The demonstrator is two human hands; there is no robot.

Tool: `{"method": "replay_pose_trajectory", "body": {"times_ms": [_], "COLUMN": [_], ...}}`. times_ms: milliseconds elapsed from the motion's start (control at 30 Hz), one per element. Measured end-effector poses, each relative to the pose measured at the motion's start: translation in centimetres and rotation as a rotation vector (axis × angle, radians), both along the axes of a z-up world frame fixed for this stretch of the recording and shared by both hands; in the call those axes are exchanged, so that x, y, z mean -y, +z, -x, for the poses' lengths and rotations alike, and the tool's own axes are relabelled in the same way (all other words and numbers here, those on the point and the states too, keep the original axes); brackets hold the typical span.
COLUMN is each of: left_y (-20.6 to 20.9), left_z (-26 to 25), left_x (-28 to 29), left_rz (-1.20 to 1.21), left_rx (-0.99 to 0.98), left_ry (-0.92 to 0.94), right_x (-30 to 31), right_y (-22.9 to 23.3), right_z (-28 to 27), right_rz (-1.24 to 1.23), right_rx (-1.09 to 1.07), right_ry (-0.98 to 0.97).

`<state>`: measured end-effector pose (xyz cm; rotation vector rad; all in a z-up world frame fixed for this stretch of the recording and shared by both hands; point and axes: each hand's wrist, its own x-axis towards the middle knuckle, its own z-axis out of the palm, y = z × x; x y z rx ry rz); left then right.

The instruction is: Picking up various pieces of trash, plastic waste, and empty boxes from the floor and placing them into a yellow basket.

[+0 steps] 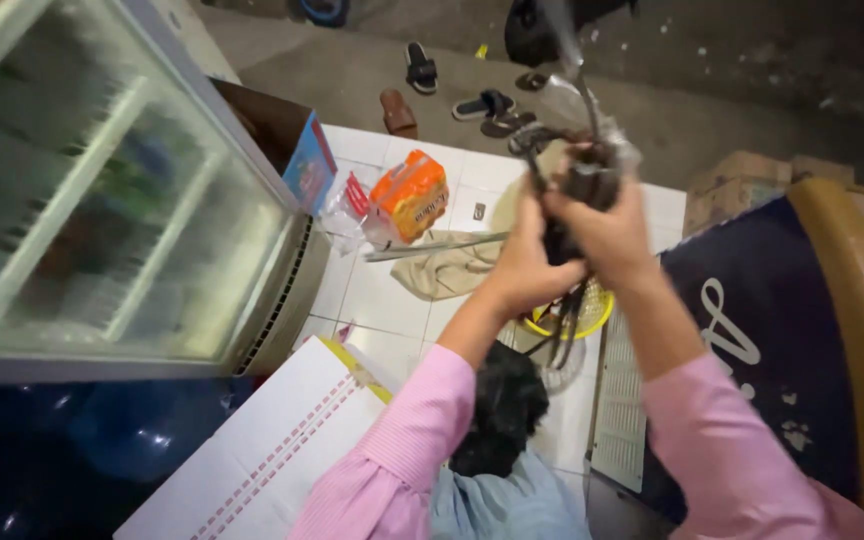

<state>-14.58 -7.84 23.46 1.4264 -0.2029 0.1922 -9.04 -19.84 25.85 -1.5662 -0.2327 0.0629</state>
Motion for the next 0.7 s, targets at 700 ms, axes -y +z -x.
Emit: {"method": "replay_pose_trajectory", "body": {"times_ms": [700], "left_y": [-51.6], "left_z": [-4.5], "left_x": [14.2], "left_rz": [-0.736], "left_rx": [-0.629], "left_ry": [-0.194], "right_x": [21.8], "right_y": [-67.7], "right_z": [-5.4], "right_rz": [0.541], "right_rx": [-0.26], "right_ry": [-0.68]}}
